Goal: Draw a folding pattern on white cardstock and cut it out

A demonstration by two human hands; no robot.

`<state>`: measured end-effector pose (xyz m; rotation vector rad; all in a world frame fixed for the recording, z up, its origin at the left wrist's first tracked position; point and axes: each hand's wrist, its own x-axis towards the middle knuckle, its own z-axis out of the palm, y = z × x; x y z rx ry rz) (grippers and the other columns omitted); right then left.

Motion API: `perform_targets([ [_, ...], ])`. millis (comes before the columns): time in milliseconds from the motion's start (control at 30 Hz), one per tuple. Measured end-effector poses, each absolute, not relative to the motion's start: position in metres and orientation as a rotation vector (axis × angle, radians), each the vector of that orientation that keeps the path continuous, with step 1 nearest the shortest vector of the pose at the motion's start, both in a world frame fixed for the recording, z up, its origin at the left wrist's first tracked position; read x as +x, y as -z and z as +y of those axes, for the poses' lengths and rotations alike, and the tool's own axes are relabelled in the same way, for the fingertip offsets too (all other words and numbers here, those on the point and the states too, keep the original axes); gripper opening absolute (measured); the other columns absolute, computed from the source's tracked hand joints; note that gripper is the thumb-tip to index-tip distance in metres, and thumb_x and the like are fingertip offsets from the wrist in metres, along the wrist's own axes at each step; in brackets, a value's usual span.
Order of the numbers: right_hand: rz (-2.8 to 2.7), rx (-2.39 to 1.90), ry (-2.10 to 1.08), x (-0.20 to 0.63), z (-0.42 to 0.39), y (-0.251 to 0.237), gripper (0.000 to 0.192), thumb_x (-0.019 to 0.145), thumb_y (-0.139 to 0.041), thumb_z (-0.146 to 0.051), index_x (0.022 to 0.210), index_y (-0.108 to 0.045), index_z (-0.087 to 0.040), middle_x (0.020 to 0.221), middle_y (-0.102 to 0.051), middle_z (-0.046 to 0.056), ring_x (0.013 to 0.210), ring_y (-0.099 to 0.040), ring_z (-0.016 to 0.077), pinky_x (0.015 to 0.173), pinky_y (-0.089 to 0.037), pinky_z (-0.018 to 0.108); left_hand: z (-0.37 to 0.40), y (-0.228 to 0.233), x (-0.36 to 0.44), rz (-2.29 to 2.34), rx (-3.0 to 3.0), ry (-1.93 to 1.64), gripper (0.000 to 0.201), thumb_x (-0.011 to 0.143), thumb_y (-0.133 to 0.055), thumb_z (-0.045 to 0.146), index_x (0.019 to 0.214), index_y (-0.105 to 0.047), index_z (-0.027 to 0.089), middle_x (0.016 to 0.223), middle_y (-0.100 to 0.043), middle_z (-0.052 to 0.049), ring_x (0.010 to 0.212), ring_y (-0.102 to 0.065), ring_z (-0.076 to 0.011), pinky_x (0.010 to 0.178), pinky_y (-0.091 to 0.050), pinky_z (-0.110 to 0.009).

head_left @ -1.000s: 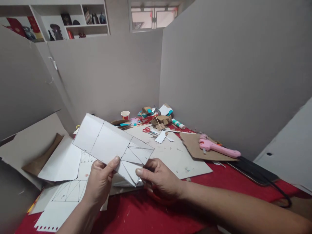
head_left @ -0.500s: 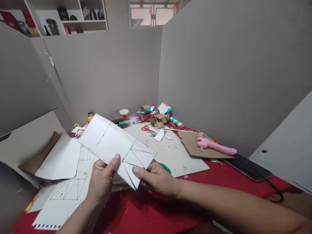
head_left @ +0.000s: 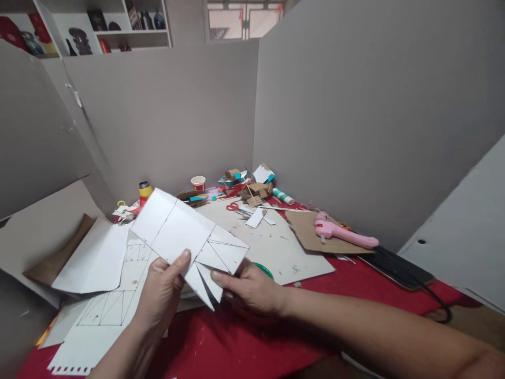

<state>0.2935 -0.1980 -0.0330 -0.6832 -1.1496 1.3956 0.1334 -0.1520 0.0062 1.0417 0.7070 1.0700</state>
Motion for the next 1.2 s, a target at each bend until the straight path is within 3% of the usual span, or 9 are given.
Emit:
perform_targets([
  [167,-1.099,-0.756,-1.361,0.294,-0.198,0.035,0.050,0.070,-0.081,-0.052,0.104,-0.061,-0.021,0.063,-0.050,-0.007,0.049,-0.033,0.0063,0.047,-0.030,0.022,-0.150,-0.012,0.133,0.667,1.048,-1.011,0.032,0.071,-0.083,0.033,0.093,-0.077,0.012,0.087,-0.078,-0.011,0.082,-0.072,-0.0243,0.076,-0.057,-0.033],
  [333,-1.433,-0.927,-1.340,0.314,-0.194,0.027,0.049,0.084,-0.059,-0.062,0.076,-0.062,-0.015,0.048,-0.041,-0.007,0.040,-0.033,0.0073,0.041,-0.027,0.023,-0.143,-0.015,0.127,0.650,1.036,-1.110,0.032,0.071,-0.083,0.034,0.094,-0.077,0.014,0.089,-0.077,-0.009,0.086,-0.072,-0.0233,0.074,-0.058,-0.030],
  [433,-1.660,-1.033,-1.227,0.332,-0.196,0.011,0.035,0.082,-0.067,-0.047,0.075,-0.066,-0.012,0.064,-0.057,0.002,0.058,-0.049,0.0122,0.055,-0.039,0.025,-0.138,-0.017,0.121,0.641,1.030,-1.197,0.033,0.072,-0.083,0.035,0.097,-0.076,0.016,0.092,-0.077,-0.007,0.086,-0.071,-0.0218,0.073,-0.058,-0.030],
  [500,-1.806,-1.162,-1.051,0.343,-0.202,0.004,0.020,0.079,-0.070,-0.029,0.090,-0.070,-0.013,0.081,-0.064,0.006,0.072,-0.054,0.0167,0.068,-0.041,0.029,-0.135,-0.019,0.118,0.637,1.032,-1.236,0.033,0.071,-0.083,0.035,0.097,-0.076,0.016,0.092,-0.077,-0.007,0.084,-0.071,-0.0215,0.072,-0.059,-0.031],
  [567,-2.129,-1.445,-0.636,0.350,-0.211,0.003,0.026,0.079,-0.067,-0.025,0.103,-0.068,-0.015,0.099,-0.065,0.010,0.088,-0.057,0.0231,0.081,-0.042,0.035,-0.132,-0.021,0.115,0.633,1.036,-1.256,0.030,0.071,-0.083,0.035,0.092,-0.076,0.014,0.088,-0.077,-0.008,0.081,-0.071,-0.0217,0.071,-0.059,-0.032],
  [633,-2.301,-1.542,-0.479,0.354,-0.220,0.008,0.026,0.081,-0.062,-0.022,0.106,-0.065,-0.017,0.102,-0.064,0.011,0.093,-0.058,0.0250,0.084,-0.043,0.036,-0.131,-0.022,0.112,0.631,1.042,-1.273,0.027,0.069,-0.083,0.034,0.083,-0.076,0.012,0.081,-0.076,-0.008,0.076,-0.070,-0.0210,0.070,-0.059,-0.033],
  [933,-2.352,-1.660,-0.490,0.356,-0.227,0.017,0.040,0.068,-0.055,-0.006,0.107,-0.056,-0.017,0.102,-0.064,0.011,0.091,-0.060,0.0242,0.076,-0.044,0.032,-0.130,-0.027,0.103,0.639,1.040,-1.407,0.023,0.064,-0.087,0.030,0.069,-0.074,0.012,0.073,-0.073,-0.004,0.069,-0.065,-0.0147,0.066,-0.057,-0.026],
  [1133,-2.211,-1.701,-0.547,0.358,-0.231,0.018,0.011,0.079,-0.057,-0.024,0.090,-0.055,-0.019,0.084,-0.065,0.004,0.071,-0.054,0.0180,0.064,-0.039,0.028,-0.127,-0.031,0.097,0.623,1.032,-1.487,0.025,0.064,-0.087,0.032,0.074,-0.075,0.012,0.074,-0.073,-0.004,0.070,-0.066,-0.0158,0.065,-0.058,-0.027],
  [1200,-2.154,-1.759,-0.566,0.360,-0.234,0.019,0.013,0.076,-0.061,-0.028,0.085,-0.055,-0.019,0.084,-0.064,0.004,0.074,-0.054,0.0186,0.066,-0.041,0.028,-0.124,-0.031,0.094,0.623,1.030,-1.515,0.025,0.066,-0.086,0.032,0.077,-0.075,0.012,0.076,-0.074,-0.004,0.071,-0.067,-0.0158,0.065,-0.058,-0.028],
])
